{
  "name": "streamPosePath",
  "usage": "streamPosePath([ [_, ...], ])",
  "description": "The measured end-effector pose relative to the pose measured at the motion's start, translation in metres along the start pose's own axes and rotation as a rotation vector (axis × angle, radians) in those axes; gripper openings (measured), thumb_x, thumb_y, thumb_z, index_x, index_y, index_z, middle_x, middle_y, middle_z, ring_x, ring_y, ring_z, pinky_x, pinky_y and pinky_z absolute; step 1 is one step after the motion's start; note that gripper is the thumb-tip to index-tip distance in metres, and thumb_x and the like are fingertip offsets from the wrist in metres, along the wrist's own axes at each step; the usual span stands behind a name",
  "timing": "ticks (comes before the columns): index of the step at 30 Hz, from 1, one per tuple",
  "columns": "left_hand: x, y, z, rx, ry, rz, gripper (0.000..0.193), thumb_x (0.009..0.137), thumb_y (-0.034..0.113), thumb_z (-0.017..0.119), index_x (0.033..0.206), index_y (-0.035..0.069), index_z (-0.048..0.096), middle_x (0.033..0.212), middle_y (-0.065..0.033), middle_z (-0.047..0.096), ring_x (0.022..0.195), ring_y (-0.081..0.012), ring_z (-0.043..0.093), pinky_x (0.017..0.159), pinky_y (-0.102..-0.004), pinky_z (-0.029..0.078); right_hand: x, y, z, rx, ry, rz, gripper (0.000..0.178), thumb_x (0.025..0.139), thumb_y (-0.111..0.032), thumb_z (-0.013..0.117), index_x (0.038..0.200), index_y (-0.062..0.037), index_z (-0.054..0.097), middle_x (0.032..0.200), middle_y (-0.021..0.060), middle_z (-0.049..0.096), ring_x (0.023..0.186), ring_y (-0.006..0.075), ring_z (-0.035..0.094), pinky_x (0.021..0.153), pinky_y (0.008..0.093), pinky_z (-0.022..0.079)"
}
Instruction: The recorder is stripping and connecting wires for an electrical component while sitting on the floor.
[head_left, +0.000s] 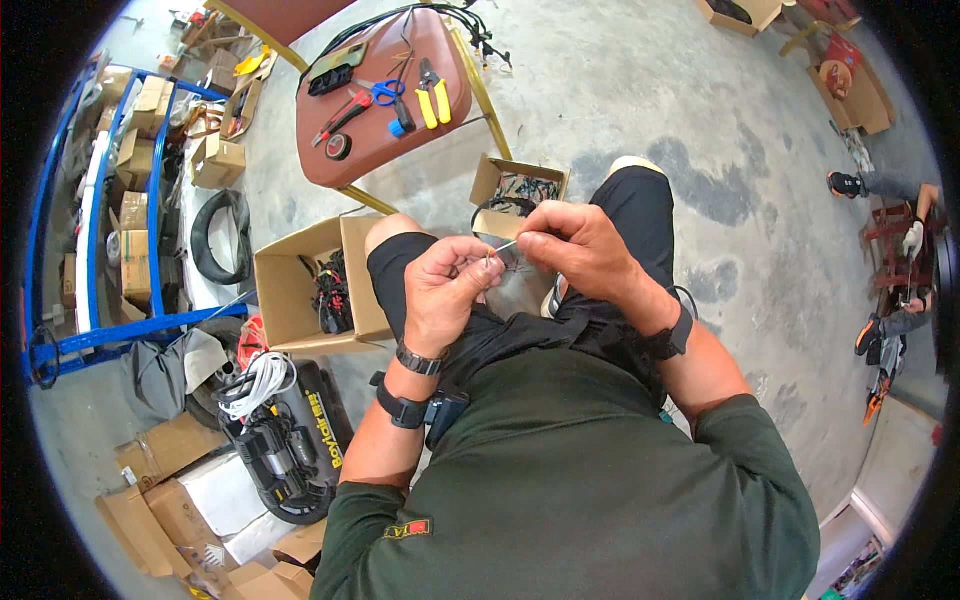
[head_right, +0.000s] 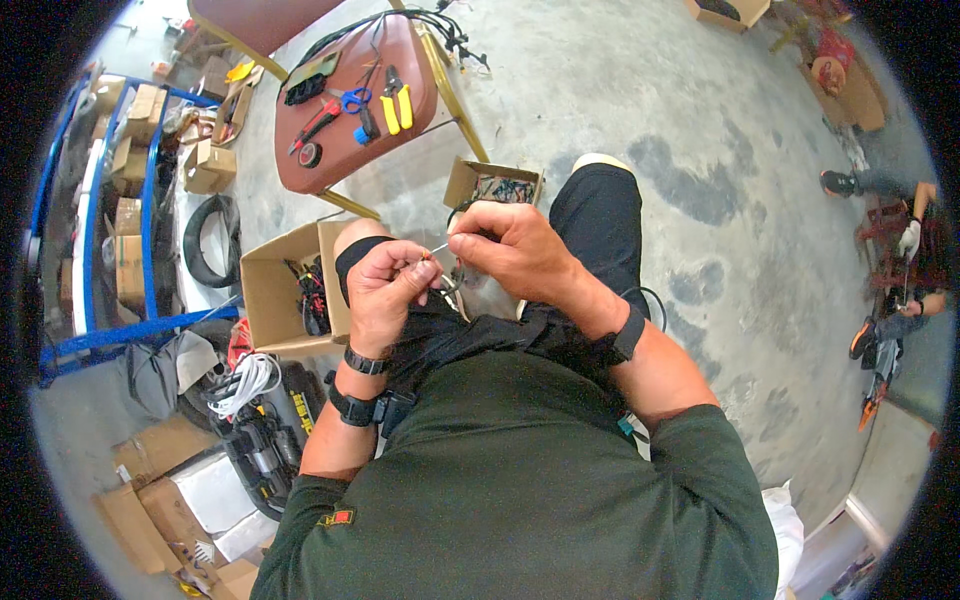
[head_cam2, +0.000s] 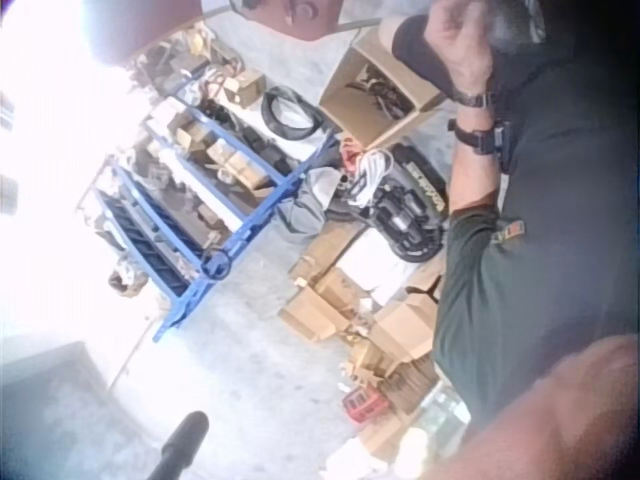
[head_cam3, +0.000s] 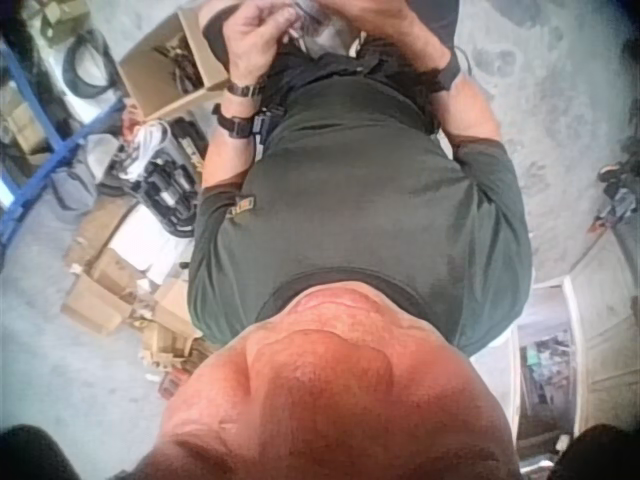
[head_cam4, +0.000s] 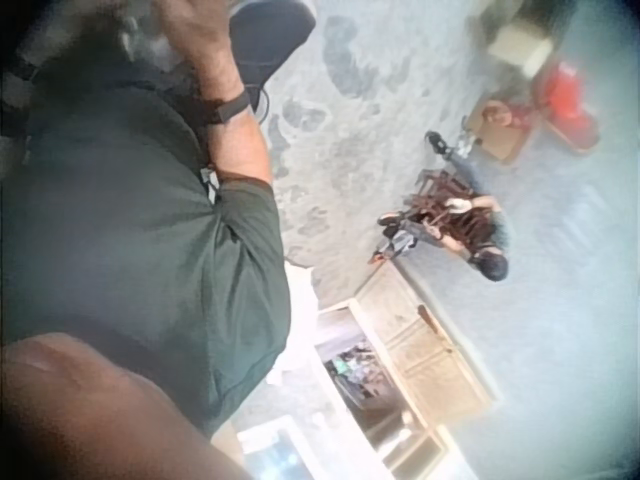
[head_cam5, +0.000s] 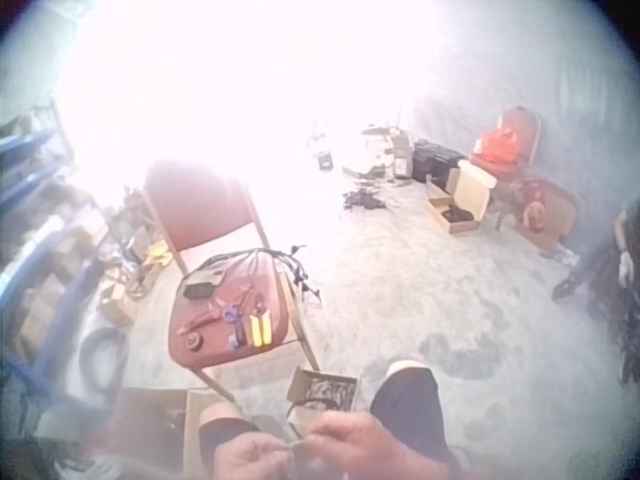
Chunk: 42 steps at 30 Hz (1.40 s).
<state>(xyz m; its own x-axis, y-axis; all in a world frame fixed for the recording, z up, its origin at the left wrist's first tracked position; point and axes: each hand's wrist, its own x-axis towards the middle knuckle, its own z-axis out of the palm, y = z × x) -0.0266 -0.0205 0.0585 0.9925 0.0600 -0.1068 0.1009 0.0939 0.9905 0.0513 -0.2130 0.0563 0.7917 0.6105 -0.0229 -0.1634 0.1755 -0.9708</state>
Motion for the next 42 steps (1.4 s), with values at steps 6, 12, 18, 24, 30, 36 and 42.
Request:
streamPosePath([
  [6, -0.001, -0.014, 0.001, 0.017, 0.117, 0.084, 0.009, 0.087, 0.003, 0.069, 0.095, 0.000, 0.066, 0.081, -0.0020, 0.067, 0.068, -0.0047, 0.058, 0.059, -0.0183, 0.045, -0.006, 0.003, 0.004, -0.109, 0.000, 0.207, 0.017, 0.089, -0.016, 0.063, 0.082, -0.0008, 0.063, 0.066, 0.0000, 0.060, 0.062, 0.0052, 0.055, 0.054, 0.0233, 0.044],
  [12, 0.002, -0.018, 0.003, 0.192, 0.166, 0.121, 0.010, 0.085, 0.000, 0.068, 0.094, -0.001, 0.066, 0.083, -0.0020, 0.068, 0.074, -0.0072, 0.061, 0.066, -0.0217, 0.049, -0.002, -0.006, 0.003, -0.371, 0.016, 0.122, 0.016, 0.087, -0.015, 0.064, 0.081, 0.0001, 0.063, 0.066, 0.0003, 0.060, 0.060, 0.0057, 0.054, 0.053, 0.0232, 0.043],
  [18, 0.007, -0.022, -0.032, -0.098, 0.428, 0.082, 0.010, 0.087, 0.002, 0.066, 0.097, 0.000, 0.063, 0.081, -0.0044, 0.068, 0.069, -0.0098, 0.063, 0.056, -0.0207, 0.048, 0.042, -0.026, -0.011, -0.416, 0.068, 0.067, 0.012, 0.089, -0.011, 0.062, 0.086, -0.0001, 0.065, 0.068, -0.0027, 0.060, 0.062, 0.0043, 0.053, 0.056, 0.0225, 0.043],
  [24, 0.006, -0.039, -0.056, -0.278, 0.349, -0.032, 0.014, 0.087, 0.003, 0.067, 0.100, -0.001, 0.065, 0.081, -0.0082, 0.070, 0.070, -0.0131, 0.066, 0.055, -0.0215, 0.049, 0.130, -0.010, -0.011, -0.511, -0.020, 0.113, 0.017, 0.091, -0.015, 0.060, 0.093, 0.0010, 0.066, 0.073, -0.0014, 0.061, 0.067, 0.0049, 0.054, 0.059, 0.0228, 0.044],
  [30, 0.008, -0.058, -0.088, -0.346, 0.251, -0.044, 0.018, 0.089, 0.008, 0.066, 0.104, -0.003, 0.067, 0.082, -0.0053, 0.070, 0.070, -0.0088, 0.064, 0.057, -0.0208, 0.048, 0.217, 0.011, 0.007, -0.887, -0.136, 0.072, 0.024, 0.086, -0.017, 0.060, 0.101, 0.0003, 0.067, 0.080, 0.0112, 0.068, 0.074, 0.0189, 0.064, 0.070, 0.0331, 0.050],
  [36, 0.007, -0.069, -0.106, -0.494, 0.100, -0.018, 0.015, 0.088, 0.005, 0.064, 0.099, -0.004, 0.067, 0.086, -0.0075, 0.069, 0.074, -0.0102, 0.063, 0.062, -0.0227, 0.050, 0.285, 0.011, 0.051, -1.051, -0.210, 0.040, 0.021, 0.084, -0.014, 0.059, 0.096, -0.0010, 0.070, 0.087, 0.0153, 0.068, 0.081, 0.0241, 0.066, 0.075, 0.0351, 0.051],
  [42, 0.003, -0.067, -0.114, -0.500, 0.019, -0.066, 0.013, 0.087, -0.001, 0.064, 0.099, -0.005, 0.066, 0.090, -0.0060, 0.068, 0.081, -0.0108, 0.063, 0.071, -0.0235, 0.050, 0.338, 0.032, 0.079, -1.289, -0.229, -0.141, 0.021, 0.084, -0.015, 0.060, 0.101, -0.0056, 0.068, 0.098, 0.0192, 0.063, 0.096, 0.0370, 0.060, 0.084, 0.0444, 0.048],
])
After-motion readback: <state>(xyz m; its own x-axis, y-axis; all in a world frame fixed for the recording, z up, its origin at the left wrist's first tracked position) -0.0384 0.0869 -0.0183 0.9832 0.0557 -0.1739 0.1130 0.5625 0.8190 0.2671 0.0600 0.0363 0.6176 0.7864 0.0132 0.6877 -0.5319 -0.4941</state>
